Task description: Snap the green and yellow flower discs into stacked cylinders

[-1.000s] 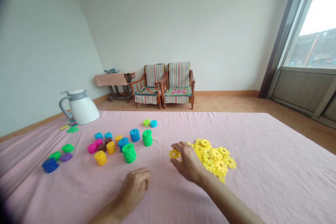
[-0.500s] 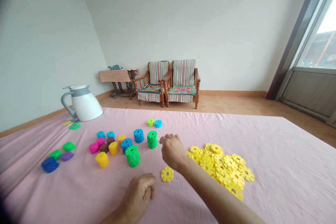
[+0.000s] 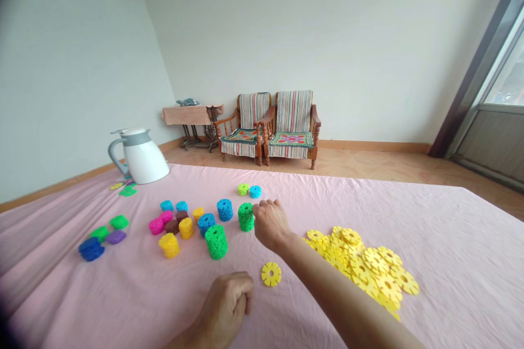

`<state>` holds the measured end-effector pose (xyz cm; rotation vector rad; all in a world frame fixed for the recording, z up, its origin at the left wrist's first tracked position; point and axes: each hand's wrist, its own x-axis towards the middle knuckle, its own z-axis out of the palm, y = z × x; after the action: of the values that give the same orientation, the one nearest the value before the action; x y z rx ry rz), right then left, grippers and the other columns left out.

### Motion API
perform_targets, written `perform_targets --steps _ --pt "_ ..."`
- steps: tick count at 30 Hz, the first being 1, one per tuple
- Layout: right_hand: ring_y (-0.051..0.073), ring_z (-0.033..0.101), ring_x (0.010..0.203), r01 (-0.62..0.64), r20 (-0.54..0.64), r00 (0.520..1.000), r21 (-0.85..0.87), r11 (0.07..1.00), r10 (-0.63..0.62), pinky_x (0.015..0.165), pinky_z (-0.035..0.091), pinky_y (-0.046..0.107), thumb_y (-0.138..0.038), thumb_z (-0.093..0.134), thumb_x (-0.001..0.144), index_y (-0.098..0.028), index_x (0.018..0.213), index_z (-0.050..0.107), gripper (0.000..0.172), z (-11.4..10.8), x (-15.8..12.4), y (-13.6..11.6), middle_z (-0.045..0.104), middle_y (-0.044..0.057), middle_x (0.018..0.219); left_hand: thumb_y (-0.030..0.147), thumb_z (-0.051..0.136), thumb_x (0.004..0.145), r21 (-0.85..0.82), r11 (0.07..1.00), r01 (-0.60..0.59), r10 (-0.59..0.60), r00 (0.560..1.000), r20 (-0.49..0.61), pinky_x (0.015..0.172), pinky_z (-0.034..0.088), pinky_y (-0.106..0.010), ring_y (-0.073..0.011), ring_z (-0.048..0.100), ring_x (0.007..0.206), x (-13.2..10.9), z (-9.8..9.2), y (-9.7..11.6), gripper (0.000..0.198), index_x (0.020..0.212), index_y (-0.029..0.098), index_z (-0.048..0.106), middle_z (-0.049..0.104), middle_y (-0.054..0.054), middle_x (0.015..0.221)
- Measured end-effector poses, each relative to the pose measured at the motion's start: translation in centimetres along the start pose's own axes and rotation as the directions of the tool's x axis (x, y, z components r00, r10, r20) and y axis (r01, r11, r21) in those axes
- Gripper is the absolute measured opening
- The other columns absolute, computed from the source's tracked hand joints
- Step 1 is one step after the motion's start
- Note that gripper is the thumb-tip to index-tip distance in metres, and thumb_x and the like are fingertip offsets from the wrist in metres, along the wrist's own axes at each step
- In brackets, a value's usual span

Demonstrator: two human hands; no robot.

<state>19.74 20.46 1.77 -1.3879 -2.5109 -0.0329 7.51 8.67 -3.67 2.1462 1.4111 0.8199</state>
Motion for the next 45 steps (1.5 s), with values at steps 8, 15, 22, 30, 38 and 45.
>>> perform_targets --steps 8,15,22,30,38,45 --pt "0.018 0.058 0.084 -0.016 -0.029 0.999 0.045 0.999 0.017 0.074 0.033 0.030 -0.008 0.043 0.076 -0.016 0.087 0.062 0.023 -0.6 -0.4 0.2 0.065 0.008 0.087 -0.003 0.036 0.059 0.009 1.000 0.026 -0.026 0.999 0.021 0.053 0.030 -0.021 -0.0113 0.050 0.054 0.1 -0.1 0.1 0.027 0.047 0.017 0.050 0.052 0.002 0.052" --pt "0.013 0.058 0.071 -0.065 -0.046 0.996 0.263 0.963 0.080 0.064 0.038 0.023 -0.011 0.042 0.078 -0.020 0.086 0.063 0.024 -1.8 -6.4 2.4 0.064 0.003 0.078 -0.003 0.035 0.061 -0.006 1.000 0.007 -0.007 1.000 -0.004 0.054 0.029 -0.022 -0.0117 0.049 0.055 0.2 -0.2 0.3 0.027 0.048 0.017 0.048 0.051 0.001 0.052" --pt "0.018 0.058 0.079 -0.235 0.042 0.972 0.208 0.949 0.231 0.071 0.040 0.029 -0.016 0.051 0.074 -0.020 0.089 0.063 0.020 -2.4 -11.7 6.8 0.064 0.006 0.085 -0.002 0.032 0.059 0.000 0.999 -0.047 0.046 0.991 -0.123 0.054 0.031 -0.022 -0.0129 0.050 0.058 0.3 -0.2 0.0 0.025 0.055 0.018 0.046 0.052 0.001 0.057" --pt "0.025 0.051 0.098 -0.118 0.051 0.992 0.082 0.990 0.114 0.083 0.033 0.037 -0.020 0.057 0.073 -0.020 0.102 0.063 0.030 -1.5 -10.4 6.8 0.063 0.009 0.101 -0.003 0.034 0.064 0.070 0.996 -0.058 0.071 0.976 -0.205 0.059 0.034 -0.023 -0.0143 0.052 0.067 0.2 0.1 -0.1 0.025 0.064 0.018 0.046 0.054 -0.001 0.068" --pt "0.023 0.052 0.090 -0.056 0.046 0.997 0.025 0.998 0.055 0.079 0.031 0.035 -0.021 0.055 0.074 -0.018 0.083 0.065 0.014 -1.2 -9.8 6.4 0.063 0.009 0.088 -0.002 0.039 0.070 0.084 0.993 -0.085 0.099 0.978 -0.181 0.069 0.038 -0.028 -0.0182 0.053 0.080 0.4 0.0 0.2 0.024 0.073 0.018 0.053 0.057 -0.004 0.077" --pt "0.021 0.051 0.090 -0.019 -0.096 0.994 0.256 0.967 0.045 0.084 0.032 0.035 -0.023 0.053 0.077 -0.020 0.107 0.058 0.031 -0.9 -11.1 2.8 0.064 0.005 0.094 -0.003 0.039 0.068 0.061 0.997 -0.051 0.060 0.988 -0.144 0.068 0.039 -0.028 -0.0184 0.054 0.079 0.4 -0.2 0.4 0.026 0.072 0.017 0.055 0.058 -0.003 0.076"
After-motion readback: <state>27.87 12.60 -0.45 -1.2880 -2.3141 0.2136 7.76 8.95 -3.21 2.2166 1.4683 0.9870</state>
